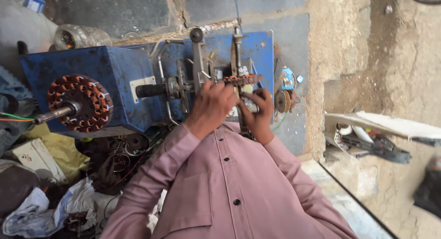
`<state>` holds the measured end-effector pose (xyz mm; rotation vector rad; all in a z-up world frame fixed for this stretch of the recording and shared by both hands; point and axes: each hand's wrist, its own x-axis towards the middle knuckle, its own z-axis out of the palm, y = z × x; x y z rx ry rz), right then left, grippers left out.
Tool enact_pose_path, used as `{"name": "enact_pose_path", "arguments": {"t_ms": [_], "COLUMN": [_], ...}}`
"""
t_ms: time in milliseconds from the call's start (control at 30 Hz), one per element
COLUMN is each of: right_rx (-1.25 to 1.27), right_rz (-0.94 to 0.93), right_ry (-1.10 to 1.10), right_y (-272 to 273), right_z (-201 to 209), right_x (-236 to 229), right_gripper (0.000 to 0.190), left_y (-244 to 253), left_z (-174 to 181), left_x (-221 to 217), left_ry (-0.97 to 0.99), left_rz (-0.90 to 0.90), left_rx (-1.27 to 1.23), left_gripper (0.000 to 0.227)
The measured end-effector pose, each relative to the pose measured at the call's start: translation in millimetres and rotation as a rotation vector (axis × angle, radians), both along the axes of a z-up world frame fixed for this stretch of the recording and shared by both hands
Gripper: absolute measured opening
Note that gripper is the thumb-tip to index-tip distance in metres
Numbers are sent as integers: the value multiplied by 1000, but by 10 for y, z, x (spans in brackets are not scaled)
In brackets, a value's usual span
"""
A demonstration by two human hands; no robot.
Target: The person winds copper wire onto a fan motor stator using a manual winding machine, handling the wire by hand and guiding it into the slots of the motor core while rotating the component.
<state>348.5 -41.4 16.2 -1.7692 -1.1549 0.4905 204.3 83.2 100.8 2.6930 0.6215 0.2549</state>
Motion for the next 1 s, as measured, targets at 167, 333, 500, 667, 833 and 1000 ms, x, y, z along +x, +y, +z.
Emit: {"name": "enact_pose_path", "arguments": {"t_ms": [167,333,500,667,833,1000], "right_rx": [-3,15,31,29,14,149], "right_rz": [-182,-256,-315,-182,-109,-14], "right_ry": [959,1203,1268,914,550,466], "right_y": [10,57,76,45,53,223], "right_z": [-157,-161,-251,-228,-84,79], "right_x": [-67,-50,-71,-112,-202,-183], "right_gripper": [8,10,11,11,13,15], "left_y": [364,527,579,538,445,406], "left_z": [63,31,25,155,291,387], "left_x": [329,442,460,295,32,-46], "left_ry": [-108,-125,-226,-215,-170,-153], "left_rz": [-45,-27,9,19,18,10], "left_rx": [77,-4,-82,-165,-279,-312], "left_gripper": [5,9,11,18,25,23]}}
